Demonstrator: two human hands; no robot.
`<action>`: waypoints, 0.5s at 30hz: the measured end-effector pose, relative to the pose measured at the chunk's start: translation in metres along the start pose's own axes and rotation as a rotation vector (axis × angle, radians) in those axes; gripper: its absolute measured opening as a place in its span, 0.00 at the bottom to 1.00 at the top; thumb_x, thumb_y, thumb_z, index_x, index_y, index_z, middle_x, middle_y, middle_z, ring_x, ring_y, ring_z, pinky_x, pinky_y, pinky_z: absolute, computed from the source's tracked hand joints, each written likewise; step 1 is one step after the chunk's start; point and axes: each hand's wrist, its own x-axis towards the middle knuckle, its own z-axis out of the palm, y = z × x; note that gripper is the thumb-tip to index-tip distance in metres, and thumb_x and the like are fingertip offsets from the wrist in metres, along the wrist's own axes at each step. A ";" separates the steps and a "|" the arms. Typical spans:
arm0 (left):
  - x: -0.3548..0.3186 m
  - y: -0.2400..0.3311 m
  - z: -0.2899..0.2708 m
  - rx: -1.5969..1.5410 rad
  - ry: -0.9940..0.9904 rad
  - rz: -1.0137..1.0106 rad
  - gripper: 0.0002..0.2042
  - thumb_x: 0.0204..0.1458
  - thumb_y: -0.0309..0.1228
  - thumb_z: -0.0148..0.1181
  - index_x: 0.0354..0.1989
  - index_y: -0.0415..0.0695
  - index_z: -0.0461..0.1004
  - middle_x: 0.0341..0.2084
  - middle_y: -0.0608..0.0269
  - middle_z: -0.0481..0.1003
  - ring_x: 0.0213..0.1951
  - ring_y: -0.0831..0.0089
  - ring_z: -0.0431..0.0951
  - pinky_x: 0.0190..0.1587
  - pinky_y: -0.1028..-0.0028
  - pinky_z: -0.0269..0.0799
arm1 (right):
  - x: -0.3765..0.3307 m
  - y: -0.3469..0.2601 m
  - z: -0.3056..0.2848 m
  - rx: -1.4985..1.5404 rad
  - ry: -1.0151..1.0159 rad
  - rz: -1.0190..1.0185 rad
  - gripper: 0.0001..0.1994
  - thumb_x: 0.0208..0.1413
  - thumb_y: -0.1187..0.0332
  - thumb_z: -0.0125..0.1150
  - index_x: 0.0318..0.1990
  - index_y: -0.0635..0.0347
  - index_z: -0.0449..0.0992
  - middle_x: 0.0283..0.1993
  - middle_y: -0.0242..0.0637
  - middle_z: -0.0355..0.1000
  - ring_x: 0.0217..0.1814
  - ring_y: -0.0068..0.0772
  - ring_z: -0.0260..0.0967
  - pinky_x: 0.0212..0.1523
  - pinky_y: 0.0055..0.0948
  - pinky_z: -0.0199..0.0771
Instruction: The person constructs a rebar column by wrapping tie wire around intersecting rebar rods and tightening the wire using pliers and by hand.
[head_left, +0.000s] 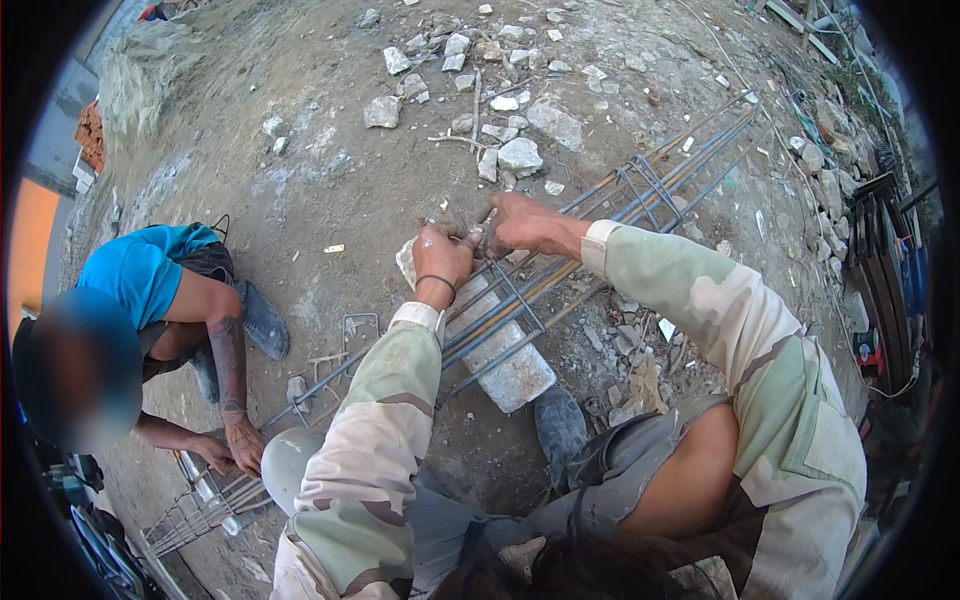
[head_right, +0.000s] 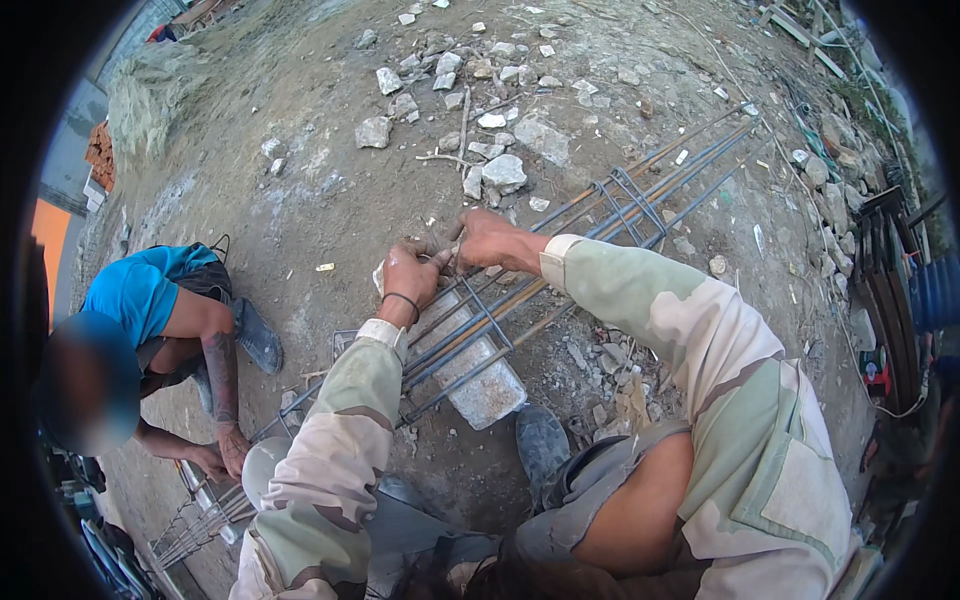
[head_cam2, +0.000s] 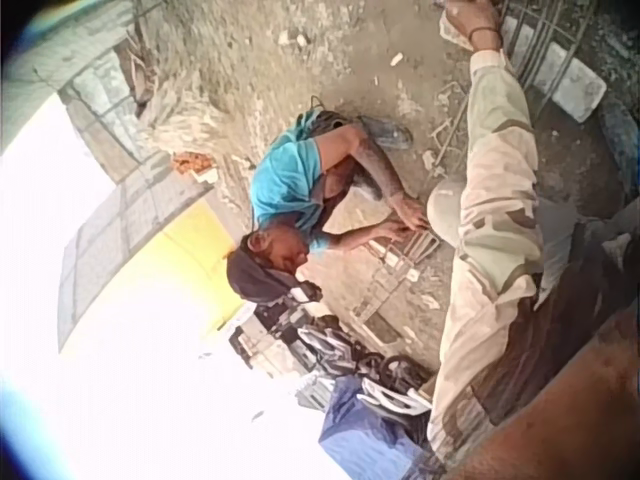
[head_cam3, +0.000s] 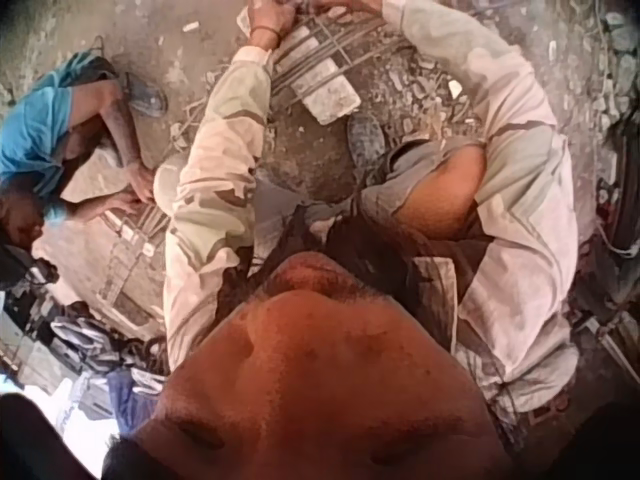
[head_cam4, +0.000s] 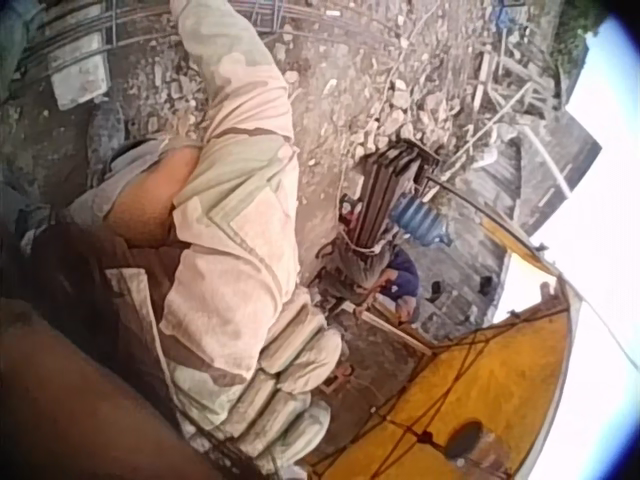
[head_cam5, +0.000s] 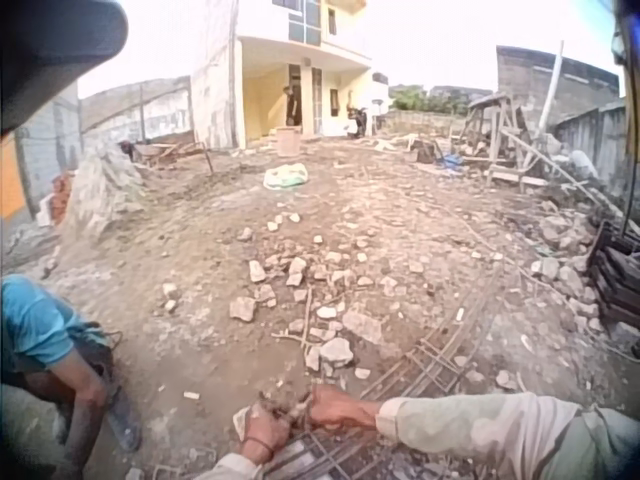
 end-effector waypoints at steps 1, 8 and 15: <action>0.000 0.001 0.005 -0.013 -0.008 0.003 0.18 0.51 0.40 0.75 0.40 0.36 0.85 0.27 0.44 0.83 0.33 0.55 0.86 0.40 0.62 0.79 | 0.003 0.017 0.000 0.118 0.041 -0.001 0.10 0.45 0.74 0.69 0.36 0.72 0.83 0.31 0.42 0.82 0.34 0.31 0.77 0.35 0.31 0.74; 0.011 0.005 0.001 0.176 0.086 0.111 0.13 0.50 0.35 0.76 0.32 0.34 0.85 0.26 0.53 0.85 0.29 0.67 0.86 0.37 0.66 0.79 | -0.018 0.003 0.002 -0.030 0.148 0.023 0.13 0.45 0.72 0.75 0.41 0.58 0.88 0.36 0.44 0.84 0.40 0.39 0.81 0.45 0.37 0.79; 0.072 0.040 -0.007 0.476 -0.403 0.087 0.17 0.48 0.41 0.73 0.36 0.38 0.85 0.34 0.49 0.85 0.39 0.57 0.86 0.42 0.62 0.79 | -0.029 0.006 0.004 -0.146 0.186 -0.215 0.10 0.49 0.75 0.69 0.41 0.59 0.88 0.37 0.41 0.85 0.39 0.37 0.81 0.44 0.34 0.79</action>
